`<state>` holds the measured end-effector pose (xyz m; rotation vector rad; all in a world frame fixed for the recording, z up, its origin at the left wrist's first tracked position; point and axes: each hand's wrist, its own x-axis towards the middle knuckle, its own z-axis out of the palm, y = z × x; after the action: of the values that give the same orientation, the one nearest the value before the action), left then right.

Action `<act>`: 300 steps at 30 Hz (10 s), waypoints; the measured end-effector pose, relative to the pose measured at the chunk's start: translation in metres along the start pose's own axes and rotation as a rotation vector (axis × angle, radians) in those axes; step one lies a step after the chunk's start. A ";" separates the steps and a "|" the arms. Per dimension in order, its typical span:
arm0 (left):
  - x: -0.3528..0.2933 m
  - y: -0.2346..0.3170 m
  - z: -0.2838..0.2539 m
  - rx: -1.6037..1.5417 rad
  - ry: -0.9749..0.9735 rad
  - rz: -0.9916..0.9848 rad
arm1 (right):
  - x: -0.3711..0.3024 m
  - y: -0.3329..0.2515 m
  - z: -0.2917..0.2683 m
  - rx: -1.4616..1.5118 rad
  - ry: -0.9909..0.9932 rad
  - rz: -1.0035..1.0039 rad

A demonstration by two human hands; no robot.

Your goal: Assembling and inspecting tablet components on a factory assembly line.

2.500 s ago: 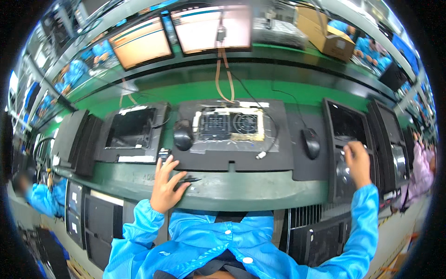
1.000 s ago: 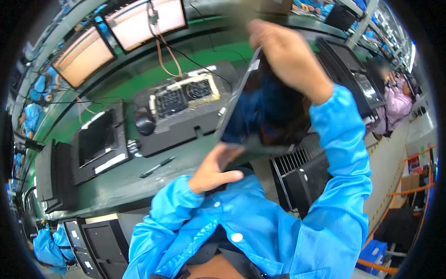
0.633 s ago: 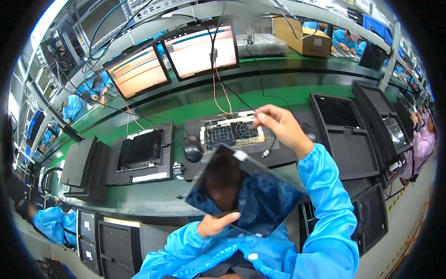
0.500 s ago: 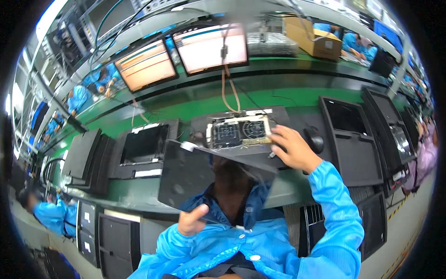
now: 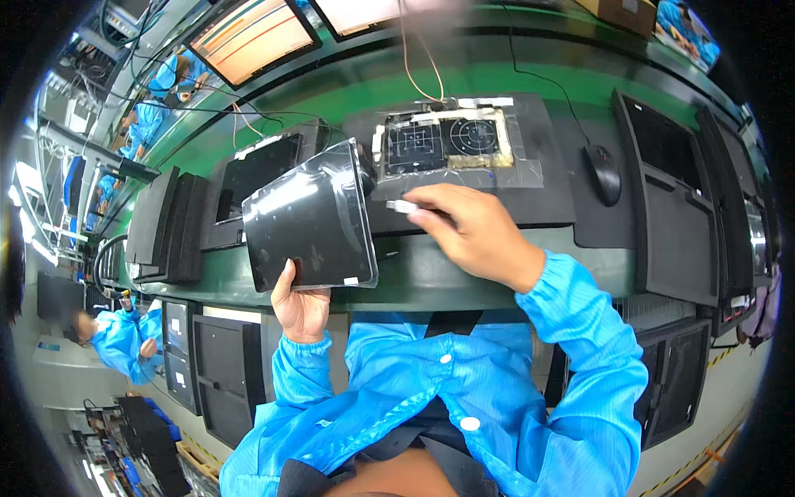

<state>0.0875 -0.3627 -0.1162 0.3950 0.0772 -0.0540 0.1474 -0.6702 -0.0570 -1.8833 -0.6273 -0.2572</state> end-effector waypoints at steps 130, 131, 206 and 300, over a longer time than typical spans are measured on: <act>-0.012 0.070 0.091 0.853 -0.180 0.613 | 0.059 -0.079 0.041 0.062 0.038 -0.168; -0.019 0.040 0.099 0.691 -0.165 0.457 | 0.038 -0.085 0.017 0.052 -0.006 -0.027; 0.014 -0.051 0.053 0.575 -0.403 -0.362 | 0.013 -0.028 -0.082 -0.034 -0.249 0.501; -0.074 0.169 0.016 1.397 -0.011 -0.408 | 0.127 -0.090 0.087 -0.386 -0.460 -0.902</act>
<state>0.0266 -0.2098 -0.0308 1.7711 0.1000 -0.5283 0.1957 -0.5276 0.0381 -1.9112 -1.8451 -0.5534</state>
